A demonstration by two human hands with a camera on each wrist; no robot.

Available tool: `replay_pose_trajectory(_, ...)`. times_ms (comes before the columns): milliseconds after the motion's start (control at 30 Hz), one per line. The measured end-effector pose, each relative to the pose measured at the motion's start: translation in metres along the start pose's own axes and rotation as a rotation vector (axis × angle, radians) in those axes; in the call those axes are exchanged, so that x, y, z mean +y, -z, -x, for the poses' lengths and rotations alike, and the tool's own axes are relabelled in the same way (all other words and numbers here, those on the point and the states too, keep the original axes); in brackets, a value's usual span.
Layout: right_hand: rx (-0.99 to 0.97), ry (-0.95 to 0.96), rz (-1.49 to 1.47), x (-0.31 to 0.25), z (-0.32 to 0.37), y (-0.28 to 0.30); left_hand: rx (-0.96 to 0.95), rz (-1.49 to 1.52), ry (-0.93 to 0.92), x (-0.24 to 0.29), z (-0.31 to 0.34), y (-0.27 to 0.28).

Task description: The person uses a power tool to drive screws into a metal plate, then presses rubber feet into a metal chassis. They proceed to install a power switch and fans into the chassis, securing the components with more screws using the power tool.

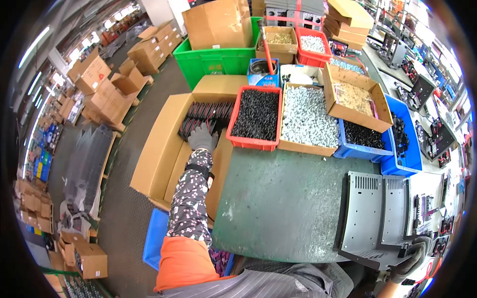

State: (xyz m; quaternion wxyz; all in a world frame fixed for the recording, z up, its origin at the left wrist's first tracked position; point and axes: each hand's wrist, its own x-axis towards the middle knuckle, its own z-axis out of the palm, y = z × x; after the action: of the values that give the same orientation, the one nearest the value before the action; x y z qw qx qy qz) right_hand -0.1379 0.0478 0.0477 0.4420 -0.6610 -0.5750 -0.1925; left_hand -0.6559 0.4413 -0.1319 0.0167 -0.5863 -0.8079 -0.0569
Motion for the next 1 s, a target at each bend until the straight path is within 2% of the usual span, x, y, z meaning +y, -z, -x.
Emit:
replay_pose_trajectory(67, 0.003, -0.014, 0.014, 0.001, 0.0, 0.0, 0.048, -0.019, 0.02, 0.011, -0.012, -0.017)
replay_pose_trajectory(133, -0.003, -0.03, 0.024, 0.0, 0.0, 0.0, 0.089, -0.036, -0.036, 0.009, -0.025, -0.057)
replay_pose_trajectory(233, 0.008, -0.006, -0.017, 0.003, 0.001, -0.001, 0.124, -0.022, -0.1, 0.016, -0.016, -0.058)
replay_pose_trajectory(300, 0.009, -0.03, -0.028, 0.008, 0.004, -0.001, 0.169, 0.129, -0.044, 0.021, -0.006, -0.045)
replay_pose_trajectory(367, 0.009, -0.052, -0.001, 0.006, 0.004, -0.001, 0.133, 0.183, -0.011, 0.021, 0.0, -0.036)
replay_pose_trajectory(433, 0.007, -0.075, 0.026, 0.0, 0.001, -0.004, -0.17, 0.222, 0.119, 0.014, -0.005, -0.044)
replay_pose_trajectory(467, 0.018, -0.065, 0.044, -0.005, -0.001, -0.006, -0.329, 0.166, 0.152, 0.018, 0.007, -0.013)
replay_pose_trajectory(567, 0.032, -0.065, 0.062, -0.002, 0.0, -0.005, -0.247, 0.147, 0.15, 0.008, 0.036, 0.006)
replay_pose_trajectory(600, 0.02, 0.002, 0.09, -0.002, -0.003, -0.004, -0.248, 0.141, 0.144, 0.001, 0.039, 0.006)
replay_pose_trajectory(667, 0.013, 0.087, 0.104, -0.001, -0.006, -0.003, -0.334, 0.355, 0.212, -0.026, 0.05, -0.003)
replay_pose_trajectory(700, -0.001, 0.085, 0.094, -0.004, -0.007, -0.002, -0.369, 0.326, 0.217, -0.045, 0.066, -0.011)
replay_pose_trajectory(767, -0.024, 0.094, 0.109, 0.002, -0.004, 0.001, -0.369, 1.389, 0.216, -0.079, 0.085, -0.018)
replay_pose_trajectory(833, -0.033, 0.126, 0.128, 0.004, -0.004, 0.002, -0.502, 1.351, 0.427, -0.094, 0.12, 0.039)
replay_pose_trajectory(867, -0.026, 0.131, 0.123, 0.003, -0.006, 0.002, -0.472, 1.547, 0.458, -0.097, 0.133, 0.051)
replay_pose_trajectory(900, -0.017, 0.123, 0.125, 0.006, -0.003, 0.001, -0.477, 1.53, 0.459, -0.095, 0.144, 0.073)
replay_pose_trajectory(967, 0.001, 0.121, 0.108, 0.005, -0.003, -0.001, -0.472, 1.781, 0.37, -0.084, 0.173, 0.12)
replay_pose_trajectory(1000, 0.005, 0.117, 0.119, 0.0, -0.005, -0.001, -0.479, 1.778, 0.366, -0.076, 0.182, 0.136)
